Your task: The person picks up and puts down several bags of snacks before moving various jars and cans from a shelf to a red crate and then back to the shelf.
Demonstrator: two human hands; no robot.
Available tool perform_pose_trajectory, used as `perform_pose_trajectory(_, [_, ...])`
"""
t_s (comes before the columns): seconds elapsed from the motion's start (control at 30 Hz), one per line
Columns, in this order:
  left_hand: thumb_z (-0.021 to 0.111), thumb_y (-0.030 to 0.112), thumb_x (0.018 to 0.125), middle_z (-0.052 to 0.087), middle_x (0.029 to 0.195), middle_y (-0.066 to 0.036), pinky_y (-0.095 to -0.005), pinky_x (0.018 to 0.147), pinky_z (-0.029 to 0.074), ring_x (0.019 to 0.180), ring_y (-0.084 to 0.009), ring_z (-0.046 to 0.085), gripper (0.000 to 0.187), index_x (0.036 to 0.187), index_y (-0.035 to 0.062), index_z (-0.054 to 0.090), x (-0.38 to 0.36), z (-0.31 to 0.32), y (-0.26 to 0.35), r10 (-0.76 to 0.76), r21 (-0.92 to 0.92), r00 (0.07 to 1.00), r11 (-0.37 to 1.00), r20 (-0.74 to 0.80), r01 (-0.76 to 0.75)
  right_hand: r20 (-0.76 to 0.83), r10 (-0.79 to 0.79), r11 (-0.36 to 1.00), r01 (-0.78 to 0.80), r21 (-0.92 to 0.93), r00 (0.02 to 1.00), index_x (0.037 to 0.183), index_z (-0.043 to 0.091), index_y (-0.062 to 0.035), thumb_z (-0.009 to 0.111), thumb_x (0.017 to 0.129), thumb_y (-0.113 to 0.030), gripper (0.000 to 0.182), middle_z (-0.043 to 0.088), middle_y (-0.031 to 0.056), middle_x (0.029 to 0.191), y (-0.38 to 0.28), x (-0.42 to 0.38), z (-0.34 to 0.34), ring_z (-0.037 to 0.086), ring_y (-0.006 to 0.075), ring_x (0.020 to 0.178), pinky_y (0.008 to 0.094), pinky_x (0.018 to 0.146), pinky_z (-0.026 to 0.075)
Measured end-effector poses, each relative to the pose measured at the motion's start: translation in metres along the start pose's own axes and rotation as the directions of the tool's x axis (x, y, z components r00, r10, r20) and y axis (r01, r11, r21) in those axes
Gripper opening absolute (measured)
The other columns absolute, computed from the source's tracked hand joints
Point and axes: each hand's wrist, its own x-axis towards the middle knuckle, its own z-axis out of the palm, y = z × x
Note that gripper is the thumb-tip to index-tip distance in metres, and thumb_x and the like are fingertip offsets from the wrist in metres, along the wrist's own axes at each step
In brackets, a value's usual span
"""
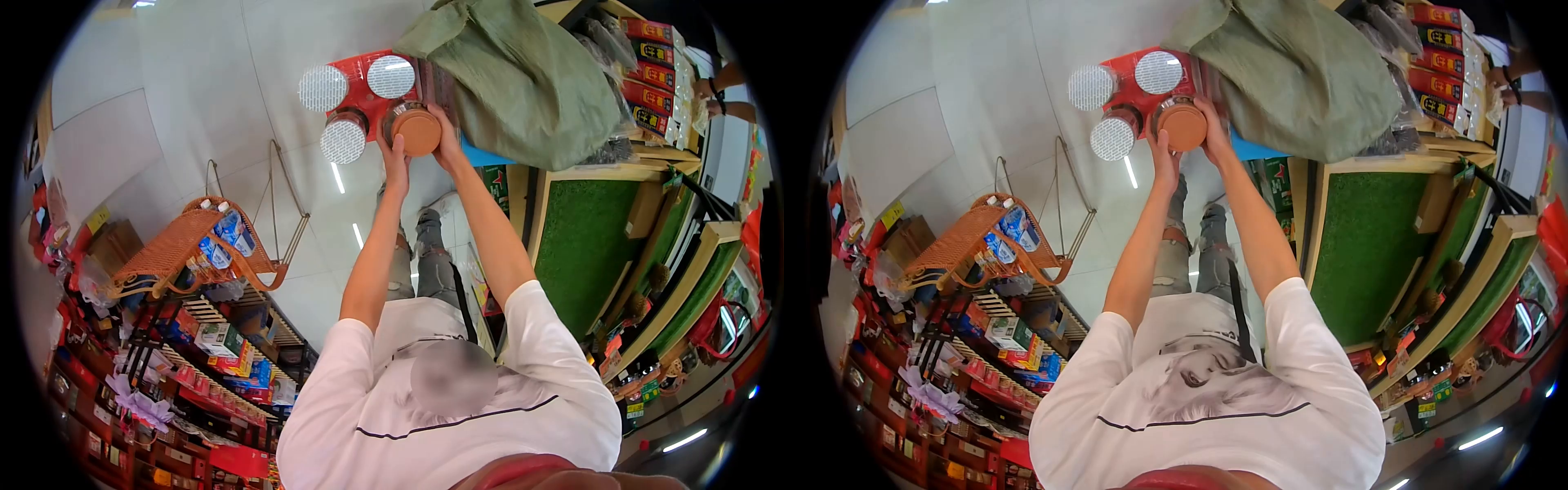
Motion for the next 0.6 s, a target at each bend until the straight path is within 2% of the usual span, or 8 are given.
perform_pose_trajectory(0.3, [0.06, 0.046, 0.093, 0.028, 0.153, -0.006, -0.0461, 0.107, 0.037, 0.138, -0.0259, 0.034, 0.079, 0.155, 0.026, 0.015, -0.006, -0.006, 0.004, -0.04, -0.071, 0.999, 0.997, -0.018, 0.039, -0.053, 0.026, 0.998, -0.03, -0.063, 0.998, 0.146, 0.04, -0.0188, 0.057, 0.088, -0.056, 0.071, 0.046, 0.0053, 0.141, 0.012, -0.007, 0.001, 0.046, 0.0203, 0.126, 0.0387, 0.095, 0.044])
perform_pose_trajectory(0.4, [0.059, 0.044, 0.094, 0.032, 0.151, -0.008, -0.0471, 0.108, 0.037, 0.137, -0.0269, 0.036, 0.078, 0.155, 0.0234, 0.016, -0.018, -0.003, -0.004, -0.035, -0.063, 0.999, 0.997, -0.01, 0.034, -0.121, 0.021, 1.0, -0.019, 0.019, 0.992, 0.143, 0.045, -0.0175, 0.057, 0.092, -0.047, 0.06, 0.05, 0.0038, 0.138, 0.0, -0.038, 0.011, 0.048, 0.0202, 0.127, 0.0346, 0.104, 0.04])
perform_pose_trajectory(0.47, [0.059, 0.044, 0.093, 0.034, 0.149, -0.009, -0.0476, 0.108, 0.038, 0.136, -0.0277, 0.038, 0.077, 0.155, 0.0207, 0.018, -0.022, -0.022, -0.03, -0.017, -0.062, 1.0, 0.998, 0.009, 0.018, -0.055, -0.067, 0.996, 0.071, 0.058, 0.996, 0.143, 0.044, -0.0156, 0.056, 0.094, -0.045, 0.059, 0.049, 0.005, 0.14, 0.003, -0.056, 0.007, 0.047, 0.0202, 0.128, 0.0346, 0.105, 0.039])
perform_pose_trajectory(0.53, [0.056, 0.043, 0.093, 0.036, 0.148, -0.011, -0.0485, 0.107, 0.04, 0.135, -0.029, 0.04, 0.075, 0.154, 0.0176, 0.019, -0.035, -0.037, -0.042, 0.101, -0.011, 0.989, 0.995, 0.107, -0.1, -0.031, -0.167, 0.985, 0.168, 0.046, 0.985, 0.144, 0.042, -0.0121, 0.055, 0.096, -0.042, 0.058, 0.046, 0.0073, 0.142, 0.018, -0.074, -0.001, 0.045, 0.0201, 0.13, 0.034, 0.106, 0.038])
perform_pose_trajectory(0.57, [0.052, 0.046, 0.092, 0.036, 0.147, -0.012, -0.0481, 0.106, 0.042, 0.134, -0.03, 0.042, 0.075, 0.153, 0.0161, 0.02, -0.057, -0.03, -0.031, 0.014, 0.006, 0.998, 1.0, 0.058, -0.014, -0.042, -0.215, 0.976, 0.216, 0.014, 0.976, 0.145, 0.04, -0.0096, 0.054, 0.097, -0.041, 0.059, 0.045, 0.009, 0.143, 0.025, -0.087, -0.006, 0.043, 0.02, 0.132, 0.0334, 0.107, 0.038])
perform_pose_trajectory(0.6, [0.051, 0.048, 0.091, 0.036, 0.148, -0.012, -0.0475, 0.106, 0.042, 0.134, -0.0308, 0.042, 0.077, 0.154, 0.0152, 0.019, -0.076, -0.03, -0.027, 0.011, 0.071, 0.999, 0.997, 0.047, -0.015, -0.057, -0.208, 0.978, 0.209, 0.011, 0.976, 0.145, 0.039, -0.0086, 0.054, 0.098, -0.041, 0.06, 0.044, 0.0092, 0.144, 0.026, -0.108, -0.006, 0.041, 0.0202, 0.134, 0.0325, 0.109, 0.035])
